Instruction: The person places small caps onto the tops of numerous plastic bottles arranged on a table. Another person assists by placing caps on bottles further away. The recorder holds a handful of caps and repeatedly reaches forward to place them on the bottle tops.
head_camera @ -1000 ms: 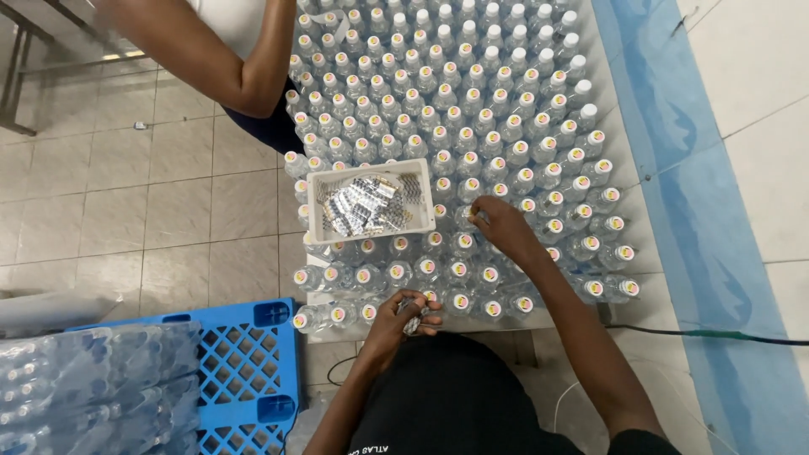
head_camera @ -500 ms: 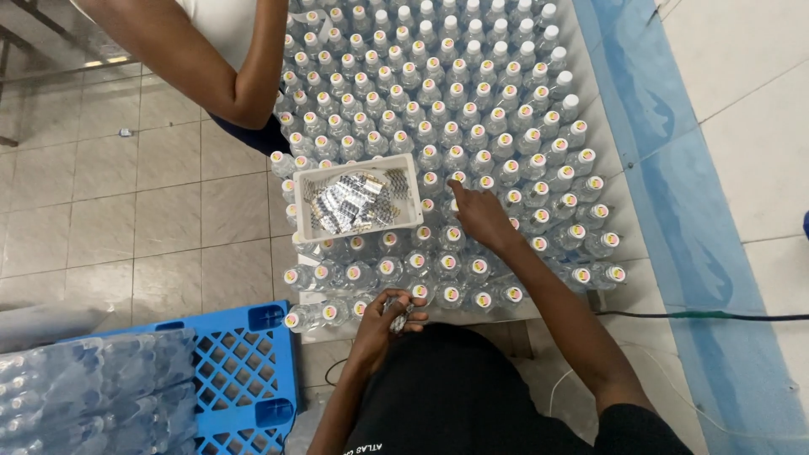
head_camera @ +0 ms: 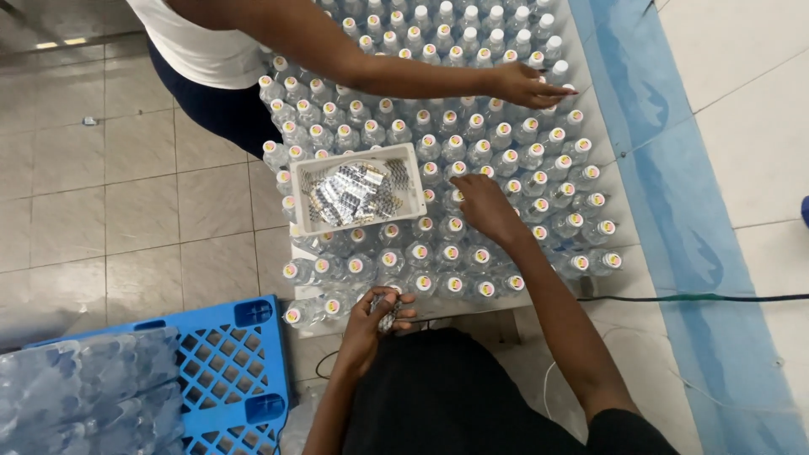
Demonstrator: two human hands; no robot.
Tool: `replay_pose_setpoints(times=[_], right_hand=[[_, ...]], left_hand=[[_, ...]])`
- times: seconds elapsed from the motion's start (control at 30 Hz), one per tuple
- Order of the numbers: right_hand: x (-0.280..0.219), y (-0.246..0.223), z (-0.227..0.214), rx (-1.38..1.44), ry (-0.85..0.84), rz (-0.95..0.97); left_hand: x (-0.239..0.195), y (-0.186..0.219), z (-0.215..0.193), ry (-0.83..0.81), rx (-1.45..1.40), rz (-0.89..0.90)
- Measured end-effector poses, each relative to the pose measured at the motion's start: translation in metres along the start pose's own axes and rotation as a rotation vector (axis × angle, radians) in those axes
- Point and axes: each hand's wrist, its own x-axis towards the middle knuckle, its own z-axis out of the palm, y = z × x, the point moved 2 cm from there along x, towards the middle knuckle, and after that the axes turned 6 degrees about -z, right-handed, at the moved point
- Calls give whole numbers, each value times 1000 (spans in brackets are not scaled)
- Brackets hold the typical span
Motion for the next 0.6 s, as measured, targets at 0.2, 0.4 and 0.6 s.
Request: replay_pose_setpoints(times=[0.2,0.4,0.6], right_hand=[[3,-58,-5,588,317,162],[36,-103,14,567,218,443],[39,-106,36,456,429,480]], left_hand=[[-28,20,-36,-35,-4,-5],[-72,58,-83,-53,139,-56],[-89,80,-149,-64,132,-44]])
